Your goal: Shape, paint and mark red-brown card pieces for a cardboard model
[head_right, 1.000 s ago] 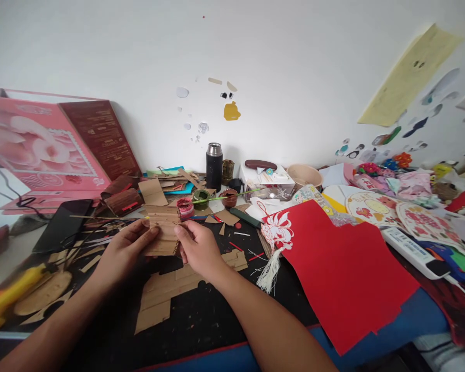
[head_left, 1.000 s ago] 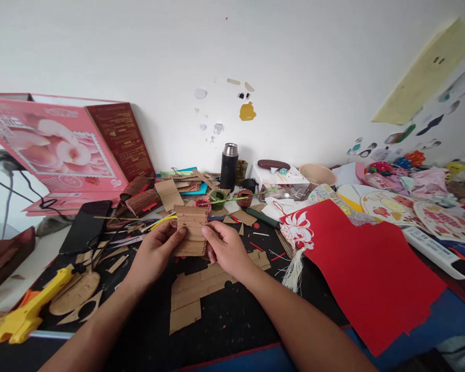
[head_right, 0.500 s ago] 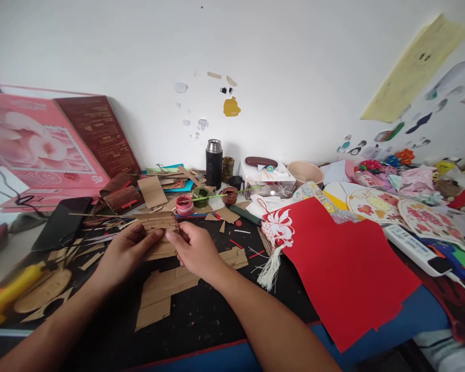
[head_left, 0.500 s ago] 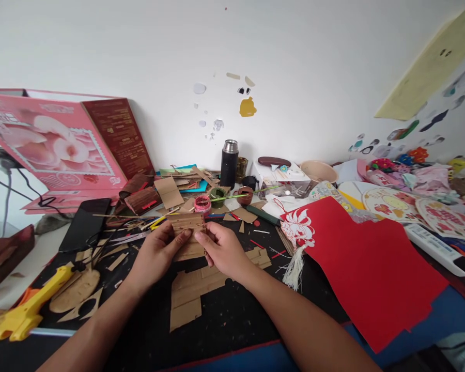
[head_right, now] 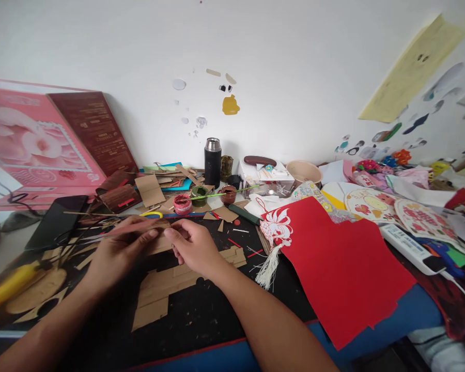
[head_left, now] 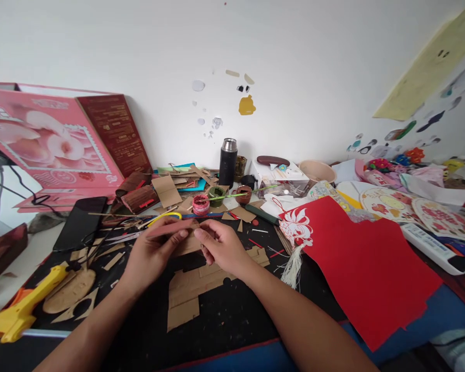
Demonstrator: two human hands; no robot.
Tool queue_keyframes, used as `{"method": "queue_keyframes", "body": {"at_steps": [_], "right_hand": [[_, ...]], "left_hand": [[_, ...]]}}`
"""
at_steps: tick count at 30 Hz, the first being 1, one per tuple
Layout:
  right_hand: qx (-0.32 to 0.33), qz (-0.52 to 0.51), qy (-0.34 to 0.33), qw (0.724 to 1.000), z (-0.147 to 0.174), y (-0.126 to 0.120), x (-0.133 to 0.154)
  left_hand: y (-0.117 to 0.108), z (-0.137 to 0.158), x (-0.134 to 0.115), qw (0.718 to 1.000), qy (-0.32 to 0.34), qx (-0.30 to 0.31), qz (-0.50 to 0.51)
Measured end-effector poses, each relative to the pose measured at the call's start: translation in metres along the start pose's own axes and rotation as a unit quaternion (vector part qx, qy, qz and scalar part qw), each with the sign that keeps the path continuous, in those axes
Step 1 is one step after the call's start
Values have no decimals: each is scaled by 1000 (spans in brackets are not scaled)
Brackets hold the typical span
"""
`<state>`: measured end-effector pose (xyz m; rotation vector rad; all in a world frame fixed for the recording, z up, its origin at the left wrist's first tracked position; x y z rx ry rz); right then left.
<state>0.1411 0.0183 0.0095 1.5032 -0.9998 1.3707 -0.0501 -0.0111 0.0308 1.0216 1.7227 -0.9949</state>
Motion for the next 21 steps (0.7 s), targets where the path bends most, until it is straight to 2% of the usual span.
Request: {"method": "queue_keyframes", "body": {"at_steps": [4, 7, 9, 12, 17, 21], "right_hand": [[12, -64, 41, 997, -3, -2, 0], [14, -77, 55, 995, -5, -2, -3], [17, -87, 67, 994, -6, -2, -6], [20, -113, 90, 989, -7, -2, -8], [26, -125, 129, 983, -7, -1, -8], [-8, -141, 151, 978, -7, -4, -5]], "left_hand": [[-9, -1, -1, 994, -62, -64, 57], [-13, 0, -5, 997, 15, -65, 41], [-12, 1, -10, 995, 80, -41, 37], [-9, 3, -17, 993, 111, 2, 30], [-2, 4, -16, 995, 95, 23, 34], [0, 3, -6, 997, 19, -3, 81]]}}
Point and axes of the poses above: each hand's wrist, its own z-axis away from the middle knuckle, its own y-axis out of the palm, x = y × z, the point moved 1 cm from there along -z, towards the middle knuckle, and after that the axes turned 11 degrees about -x, right-handed, at the moved point
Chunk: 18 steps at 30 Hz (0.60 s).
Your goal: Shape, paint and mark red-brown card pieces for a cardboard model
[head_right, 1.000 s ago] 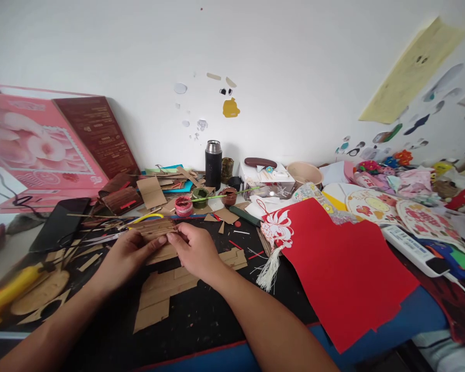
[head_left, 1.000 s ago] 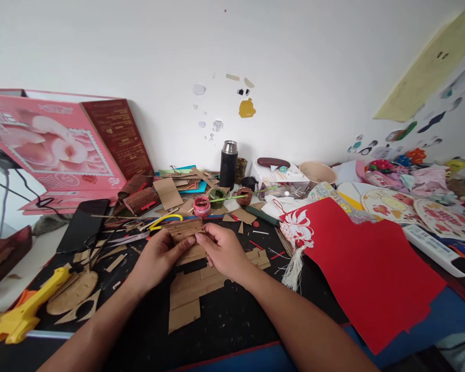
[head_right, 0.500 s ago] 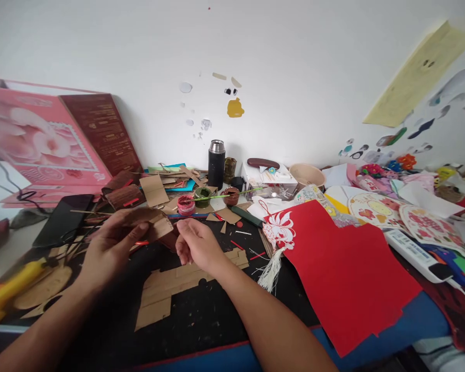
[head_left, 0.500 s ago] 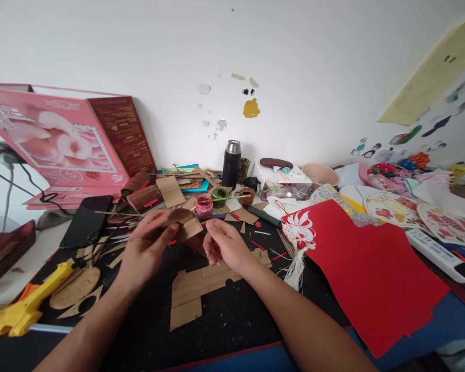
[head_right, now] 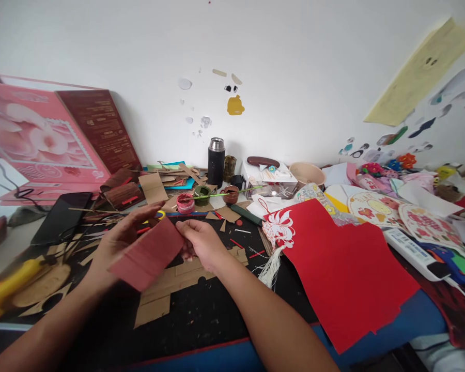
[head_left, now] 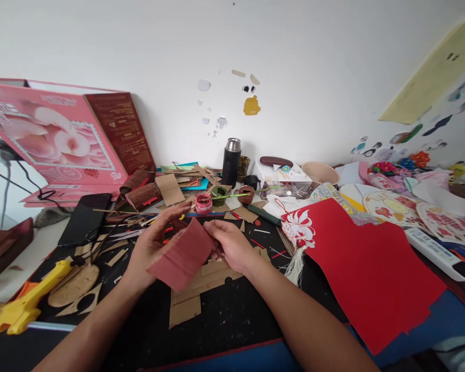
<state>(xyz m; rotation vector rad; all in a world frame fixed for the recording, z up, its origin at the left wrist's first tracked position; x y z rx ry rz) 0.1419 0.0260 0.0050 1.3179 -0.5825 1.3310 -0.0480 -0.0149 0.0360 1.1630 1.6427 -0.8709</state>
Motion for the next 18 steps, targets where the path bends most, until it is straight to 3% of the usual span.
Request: {"method": "queue_keyframes", "body": {"at_steps": [6, 9, 12, 15, 18], "right_hand": [[-51, -91, -21, 994, -3, -3, 8], [-85, -112, -41, 989, -6, -5, 11], [-103, -119, -44, 987, -6, -7, 13], [-101, -121, -46, 986, -6, -7, 14], [-93, -122, -43, 987, -5, -6, 12]], "left_hand": [[-6, -10, 11, 976, -183, -59, 104], [-8, -12, 15, 971, -202, -35, 125], [-7, -12, 14, 965, -221, 31, 139], [-8, -12, 9, 956, -225, 84, 166], [-12, -12, 6, 960, -214, 95, 153]]}}
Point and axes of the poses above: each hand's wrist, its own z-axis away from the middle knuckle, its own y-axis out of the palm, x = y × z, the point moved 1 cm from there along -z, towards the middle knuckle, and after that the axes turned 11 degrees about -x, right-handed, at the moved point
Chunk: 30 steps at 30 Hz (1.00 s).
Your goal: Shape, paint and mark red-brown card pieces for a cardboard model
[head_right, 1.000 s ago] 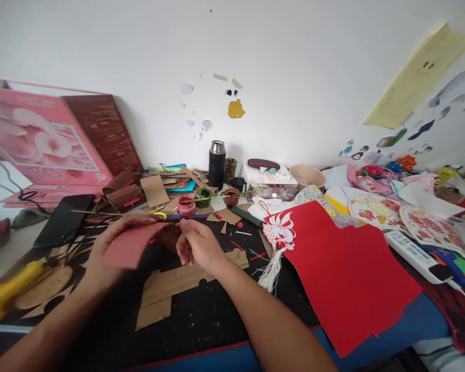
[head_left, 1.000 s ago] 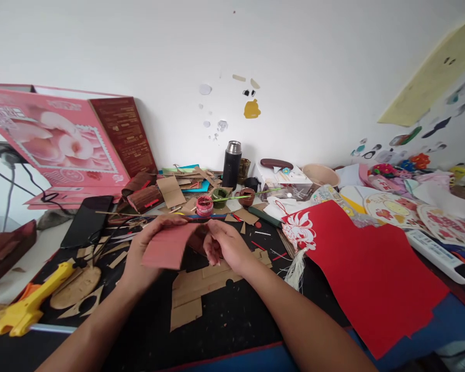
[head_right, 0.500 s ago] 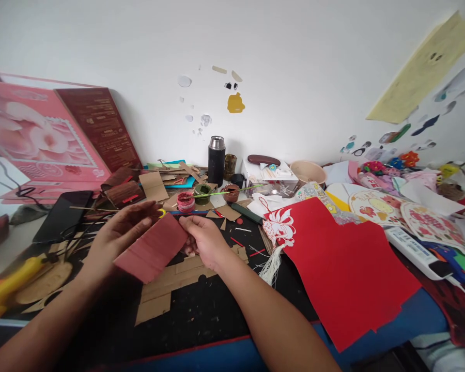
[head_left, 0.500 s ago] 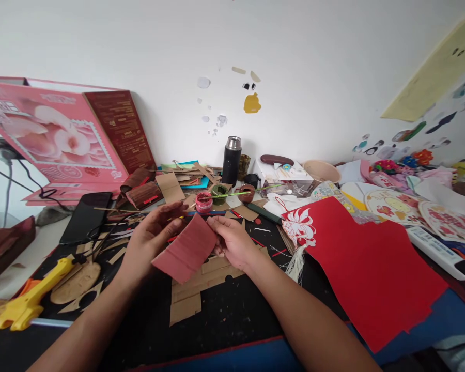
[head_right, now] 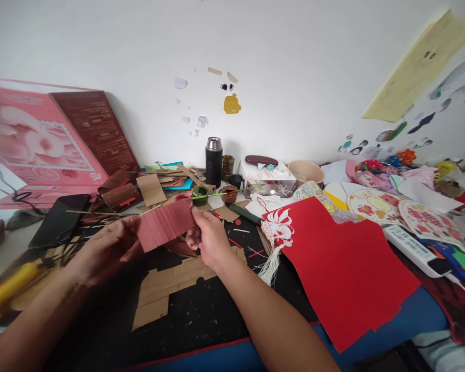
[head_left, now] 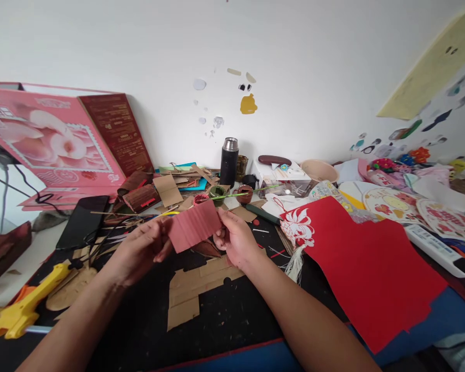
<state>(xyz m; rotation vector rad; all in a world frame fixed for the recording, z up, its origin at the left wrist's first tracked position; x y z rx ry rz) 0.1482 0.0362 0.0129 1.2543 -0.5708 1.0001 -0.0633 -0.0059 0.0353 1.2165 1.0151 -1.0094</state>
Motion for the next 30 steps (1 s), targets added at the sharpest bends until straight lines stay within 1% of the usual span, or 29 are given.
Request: {"method": "queue_keyframes", "body": {"at_steps": [5, 7, 11, 13, 16, 18, 21, 27, 30], "right_hand": [[19, -2, 13, 1000, 2, 1, -5], [27, 4, 18, 999, 2, 1, -5], [29, 18, 16, 999, 3, 1, -3], [34, 25, 16, 999, 3, 1, -3], [43, 25, 17, 999, 4, 2, -3], [45, 21, 22, 999, 4, 2, -3], [45, 21, 30, 998, 6, 3, -2], [42, 45, 14, 998, 7, 4, -1], [37, 59, 17, 997, 8, 4, -2]], "left_hand": [[-7, -1, -1, 1000, -18, -19, -8], [-10, -2, -3, 999, -12, -20, -23], [-11, -2, -8, 996, 9, -22, -83], [-10, -1, -9, 996, 8, -16, -90], [-9, -1, -8, 999, -9, -12, -50], [-10, -4, -6, 999, -22, -26, -19], [-14, -8, -3, 998, -33, -57, -8], [-21, -11, -3, 996, -12, -92, -2], [-23, -11, -4, 994, -2, -112, 3]]}}
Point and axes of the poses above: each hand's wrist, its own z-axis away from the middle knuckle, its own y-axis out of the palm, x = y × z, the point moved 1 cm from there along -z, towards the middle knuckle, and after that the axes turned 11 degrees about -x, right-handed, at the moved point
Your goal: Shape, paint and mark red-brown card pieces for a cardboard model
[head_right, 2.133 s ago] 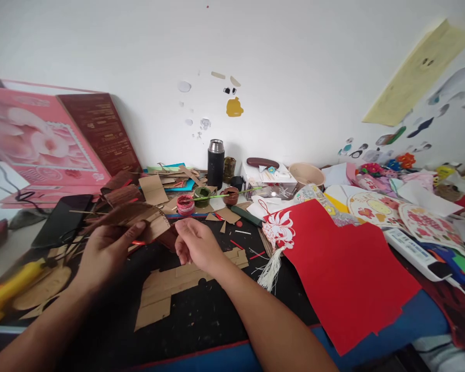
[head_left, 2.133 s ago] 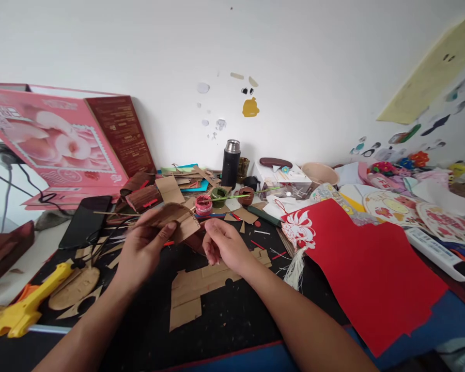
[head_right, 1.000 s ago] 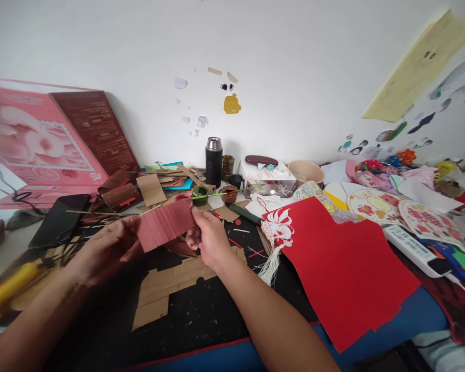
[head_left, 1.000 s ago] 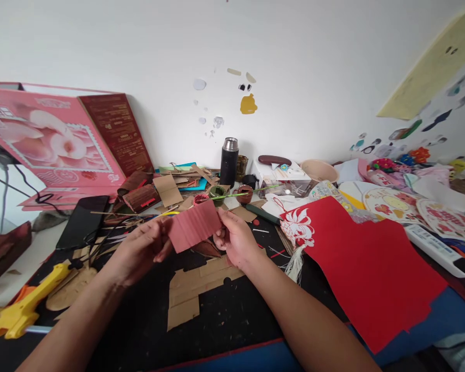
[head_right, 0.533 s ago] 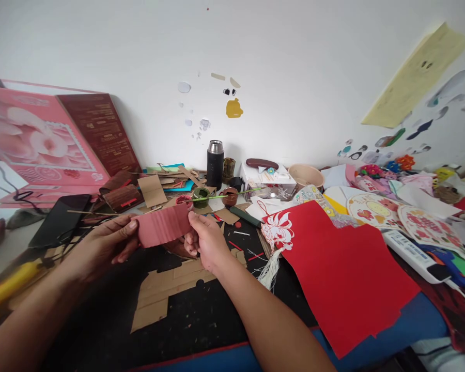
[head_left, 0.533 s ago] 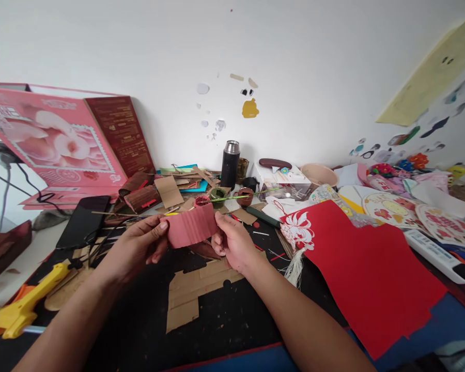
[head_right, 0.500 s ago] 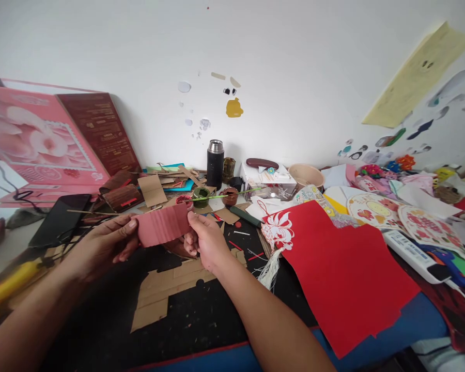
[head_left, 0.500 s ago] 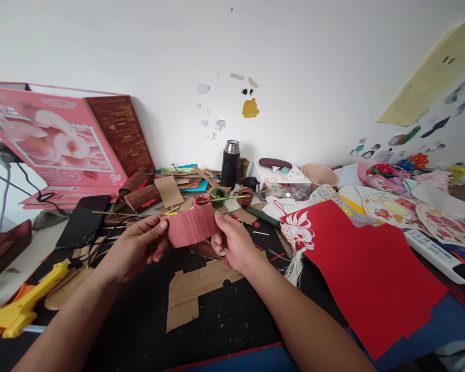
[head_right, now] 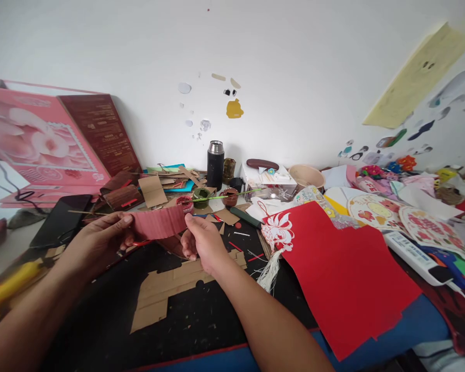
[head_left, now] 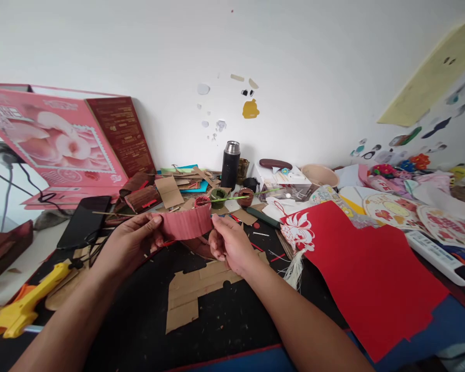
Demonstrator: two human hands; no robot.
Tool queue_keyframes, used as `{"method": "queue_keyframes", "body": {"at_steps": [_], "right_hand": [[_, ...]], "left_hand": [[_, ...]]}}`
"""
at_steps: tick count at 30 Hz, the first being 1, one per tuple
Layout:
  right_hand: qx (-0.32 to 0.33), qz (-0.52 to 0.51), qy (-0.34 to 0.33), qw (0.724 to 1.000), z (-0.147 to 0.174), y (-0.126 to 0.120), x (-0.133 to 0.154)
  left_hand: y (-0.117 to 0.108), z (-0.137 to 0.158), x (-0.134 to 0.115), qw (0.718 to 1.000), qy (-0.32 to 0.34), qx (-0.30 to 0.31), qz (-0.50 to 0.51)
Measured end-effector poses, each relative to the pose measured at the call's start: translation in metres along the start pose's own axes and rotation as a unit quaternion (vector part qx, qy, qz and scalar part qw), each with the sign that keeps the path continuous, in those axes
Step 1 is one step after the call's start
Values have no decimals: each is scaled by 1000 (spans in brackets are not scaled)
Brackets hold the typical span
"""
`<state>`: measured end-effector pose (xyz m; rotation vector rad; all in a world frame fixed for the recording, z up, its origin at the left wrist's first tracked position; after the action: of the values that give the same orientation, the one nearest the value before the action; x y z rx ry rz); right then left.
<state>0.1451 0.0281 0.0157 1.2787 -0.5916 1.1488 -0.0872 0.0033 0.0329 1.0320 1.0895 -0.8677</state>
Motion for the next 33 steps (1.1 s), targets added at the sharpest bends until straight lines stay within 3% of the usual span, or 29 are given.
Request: {"method": "queue_keyframes", "body": {"at_steps": [9, 21, 33], "right_hand": [[-11, 9, 3, 1000, 0, 0, -1], [25, 26, 0, 999, 0, -1, -2], [69, 37, 38, 996, 1, -2, -8]], "left_hand": [[2, 2, 0, 996, -6, 9, -88], [4, 5, 12, 986, -71, 148, 27], [17, 8, 20, 987, -86, 127, 50]]}}
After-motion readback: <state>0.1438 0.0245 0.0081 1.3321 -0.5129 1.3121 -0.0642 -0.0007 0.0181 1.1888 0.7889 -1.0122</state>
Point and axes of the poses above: each hand's wrist, its own z-axis away from the middle knuckle, its own y-axis out of the palm, x = y × z, the point moved 1 cm from there along -z, towards the middle knuckle, and after that the axes turned 11 degrees about -x, right-handed, at the moved point
